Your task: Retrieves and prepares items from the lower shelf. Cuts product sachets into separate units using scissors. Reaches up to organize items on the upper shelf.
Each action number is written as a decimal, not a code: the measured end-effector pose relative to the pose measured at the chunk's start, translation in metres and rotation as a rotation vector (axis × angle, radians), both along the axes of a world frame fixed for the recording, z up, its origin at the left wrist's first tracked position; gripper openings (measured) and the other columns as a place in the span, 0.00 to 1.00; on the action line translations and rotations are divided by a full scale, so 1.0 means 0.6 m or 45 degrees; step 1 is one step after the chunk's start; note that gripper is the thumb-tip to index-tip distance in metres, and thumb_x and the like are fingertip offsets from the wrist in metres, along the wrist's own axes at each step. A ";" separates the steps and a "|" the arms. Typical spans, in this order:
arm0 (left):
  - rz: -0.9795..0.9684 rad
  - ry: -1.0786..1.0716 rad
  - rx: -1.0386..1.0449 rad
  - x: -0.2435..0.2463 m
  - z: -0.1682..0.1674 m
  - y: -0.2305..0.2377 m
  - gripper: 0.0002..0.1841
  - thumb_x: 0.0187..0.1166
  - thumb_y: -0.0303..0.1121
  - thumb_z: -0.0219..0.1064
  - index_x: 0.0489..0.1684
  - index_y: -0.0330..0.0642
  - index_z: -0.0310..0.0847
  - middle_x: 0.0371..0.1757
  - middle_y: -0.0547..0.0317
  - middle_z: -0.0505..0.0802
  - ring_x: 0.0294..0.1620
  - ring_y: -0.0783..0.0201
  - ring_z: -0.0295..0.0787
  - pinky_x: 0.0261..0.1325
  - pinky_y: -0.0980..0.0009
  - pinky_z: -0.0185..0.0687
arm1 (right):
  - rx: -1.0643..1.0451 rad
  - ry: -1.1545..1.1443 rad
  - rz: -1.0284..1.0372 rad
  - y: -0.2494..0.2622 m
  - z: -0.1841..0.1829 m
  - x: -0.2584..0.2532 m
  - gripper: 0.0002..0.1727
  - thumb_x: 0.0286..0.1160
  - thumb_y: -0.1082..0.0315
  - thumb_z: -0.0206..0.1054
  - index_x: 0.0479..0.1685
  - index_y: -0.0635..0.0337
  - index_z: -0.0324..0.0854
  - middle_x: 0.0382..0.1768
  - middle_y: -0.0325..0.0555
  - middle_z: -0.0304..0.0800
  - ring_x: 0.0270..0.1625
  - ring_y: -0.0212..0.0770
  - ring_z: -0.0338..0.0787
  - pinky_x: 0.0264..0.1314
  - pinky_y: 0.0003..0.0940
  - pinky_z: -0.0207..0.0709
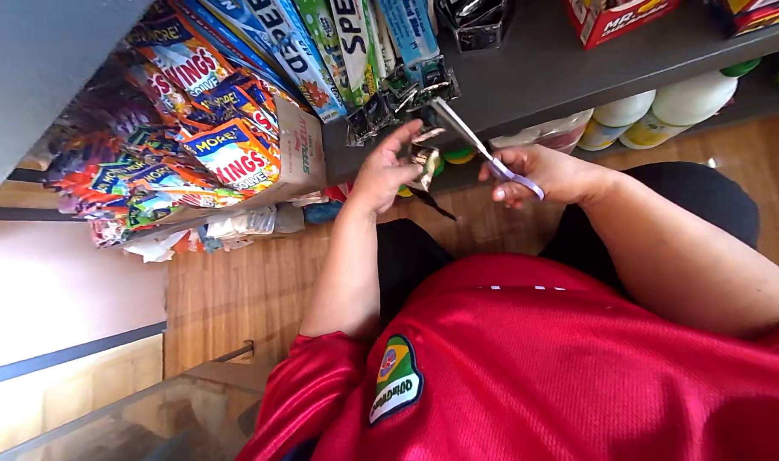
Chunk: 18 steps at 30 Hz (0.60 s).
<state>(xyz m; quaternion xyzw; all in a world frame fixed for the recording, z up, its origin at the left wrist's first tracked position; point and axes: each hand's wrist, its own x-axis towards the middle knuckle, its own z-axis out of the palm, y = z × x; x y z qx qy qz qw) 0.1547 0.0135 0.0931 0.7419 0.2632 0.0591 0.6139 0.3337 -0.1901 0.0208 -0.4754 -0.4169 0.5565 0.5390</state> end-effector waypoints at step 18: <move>0.320 0.192 0.343 0.055 0.014 0.072 0.57 0.68 0.15 0.69 0.98 0.61 0.33 0.84 0.40 0.70 0.70 0.52 0.81 0.57 0.61 0.87 | -0.032 -0.109 -0.270 0.018 -0.008 -0.012 0.19 0.70 0.70 0.74 0.59 0.62 0.77 0.28 0.34 0.85 0.26 0.25 0.83 0.31 0.21 0.80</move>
